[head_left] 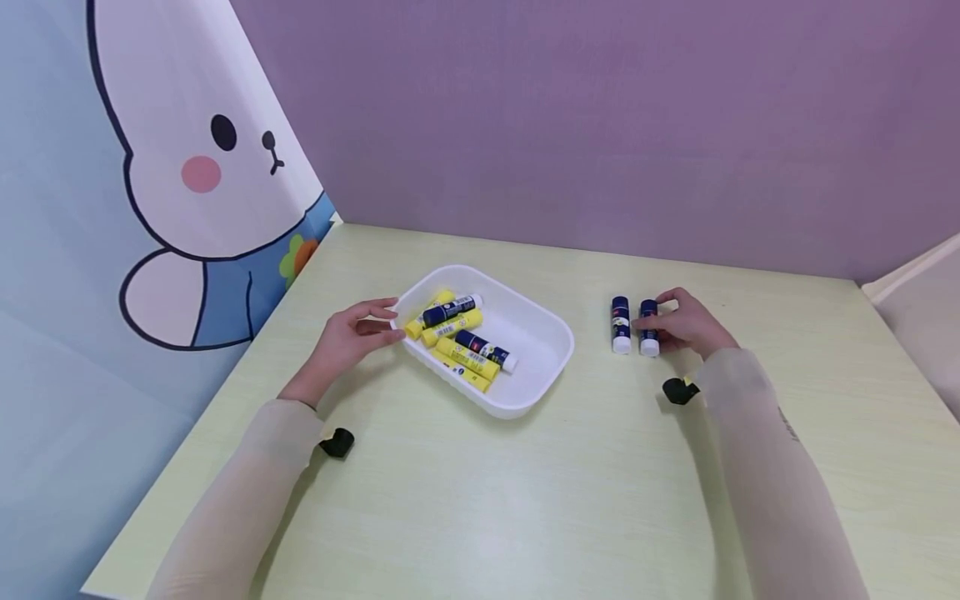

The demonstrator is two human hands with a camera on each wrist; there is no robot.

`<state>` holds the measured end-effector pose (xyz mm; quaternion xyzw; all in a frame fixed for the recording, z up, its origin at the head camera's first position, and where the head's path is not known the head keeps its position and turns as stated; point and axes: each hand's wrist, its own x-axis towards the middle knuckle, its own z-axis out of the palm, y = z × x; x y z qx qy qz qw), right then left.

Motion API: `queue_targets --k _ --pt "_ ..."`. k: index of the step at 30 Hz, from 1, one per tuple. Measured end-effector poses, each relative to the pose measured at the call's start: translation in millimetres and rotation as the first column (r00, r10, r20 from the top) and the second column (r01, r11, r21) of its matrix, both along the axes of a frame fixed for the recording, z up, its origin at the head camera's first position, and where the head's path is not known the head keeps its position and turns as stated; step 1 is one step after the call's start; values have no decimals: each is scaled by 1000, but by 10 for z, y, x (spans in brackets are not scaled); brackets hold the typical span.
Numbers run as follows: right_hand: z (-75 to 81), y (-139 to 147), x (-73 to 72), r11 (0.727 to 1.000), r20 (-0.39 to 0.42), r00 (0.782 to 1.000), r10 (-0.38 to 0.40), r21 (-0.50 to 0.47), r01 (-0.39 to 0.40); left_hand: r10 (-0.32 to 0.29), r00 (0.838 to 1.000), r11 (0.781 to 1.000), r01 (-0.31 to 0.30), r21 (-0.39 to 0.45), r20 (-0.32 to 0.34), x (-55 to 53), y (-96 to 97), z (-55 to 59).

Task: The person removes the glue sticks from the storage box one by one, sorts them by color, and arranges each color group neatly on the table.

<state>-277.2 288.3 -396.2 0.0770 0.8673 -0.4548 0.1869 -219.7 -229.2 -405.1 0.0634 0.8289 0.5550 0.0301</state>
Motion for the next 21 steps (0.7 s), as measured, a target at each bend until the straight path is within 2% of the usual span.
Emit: queue_targets --k 5,13,21 --pt "-30 5 -1 1000 -25 1000 -7 6 7 3 1000 1000 -3 -3 -2 1 -4 5" --pt "-5 38 49 999 -23 1000 4 -41 -5 8 1000 1000 -8 -17 14 13 2 28" --pt "-12 136 73 990 -48 999 0 -141 -7 13 1000 1000 -12 -14 22 19 12 42"
